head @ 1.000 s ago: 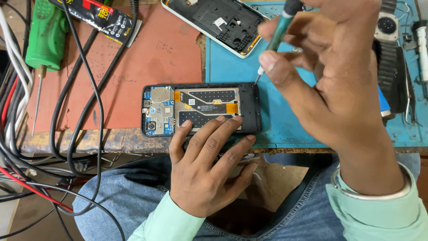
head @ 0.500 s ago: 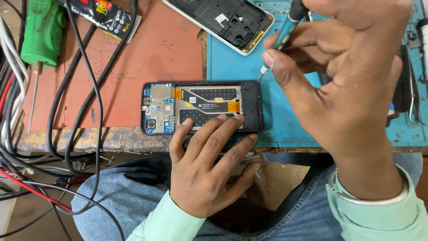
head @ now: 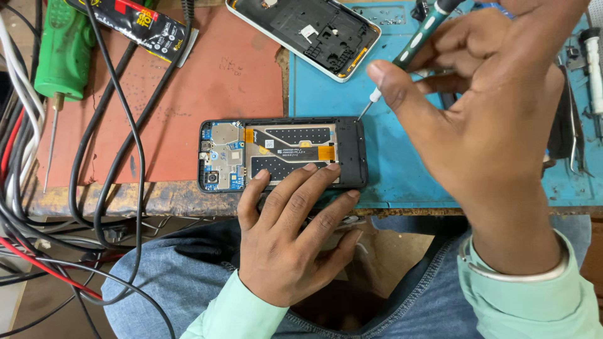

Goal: The person uses a screwdriver to remove screws from the back of a disassembled smartphone. After removing the screws, the person lifts off a black metal shielding plate from the phone's internal assembly.

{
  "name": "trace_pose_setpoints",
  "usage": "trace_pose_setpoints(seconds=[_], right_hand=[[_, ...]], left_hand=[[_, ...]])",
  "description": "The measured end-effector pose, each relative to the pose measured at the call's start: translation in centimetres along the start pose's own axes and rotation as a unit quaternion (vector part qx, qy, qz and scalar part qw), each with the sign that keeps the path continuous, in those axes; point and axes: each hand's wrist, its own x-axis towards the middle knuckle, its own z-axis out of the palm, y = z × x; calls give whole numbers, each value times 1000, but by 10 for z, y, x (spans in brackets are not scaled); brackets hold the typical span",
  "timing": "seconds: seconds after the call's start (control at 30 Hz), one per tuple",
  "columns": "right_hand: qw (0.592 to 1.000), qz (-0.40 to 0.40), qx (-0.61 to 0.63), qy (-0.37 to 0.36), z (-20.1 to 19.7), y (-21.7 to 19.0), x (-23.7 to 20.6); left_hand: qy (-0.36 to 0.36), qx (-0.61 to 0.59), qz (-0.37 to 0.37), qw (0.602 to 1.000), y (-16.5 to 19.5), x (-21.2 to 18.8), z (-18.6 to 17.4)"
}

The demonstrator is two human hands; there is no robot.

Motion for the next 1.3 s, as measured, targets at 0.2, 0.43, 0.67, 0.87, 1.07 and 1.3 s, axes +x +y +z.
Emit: trace_pose_setpoints(seconds=[0.2, 0.43, 0.67, 0.87, 1.07, 1.3], right_hand=[[999, 4, 42, -21, -7, -1, -9], [991, -129, -24, -37, -3, 7, -7], [996, -80, -25, -7, 3, -7, -4], [967, 158, 199, -34, -1, -15, 11], [995, -96, -19, -26, 4, -15, 9], [970, 214, 105, -49, 3, -22, 5]], left_hand=[[3, 5, -3, 1000, 0, -1, 0], [3, 5, -3, 1000, 1, 0, -1], [2, 8, 2, 1000, 0, -1, -1], [3, 5, -2, 1000, 0, 0, 0], [3, 9, 0, 1000, 0, -1, 0], [2, 4, 0, 1000, 0, 0, 0]])
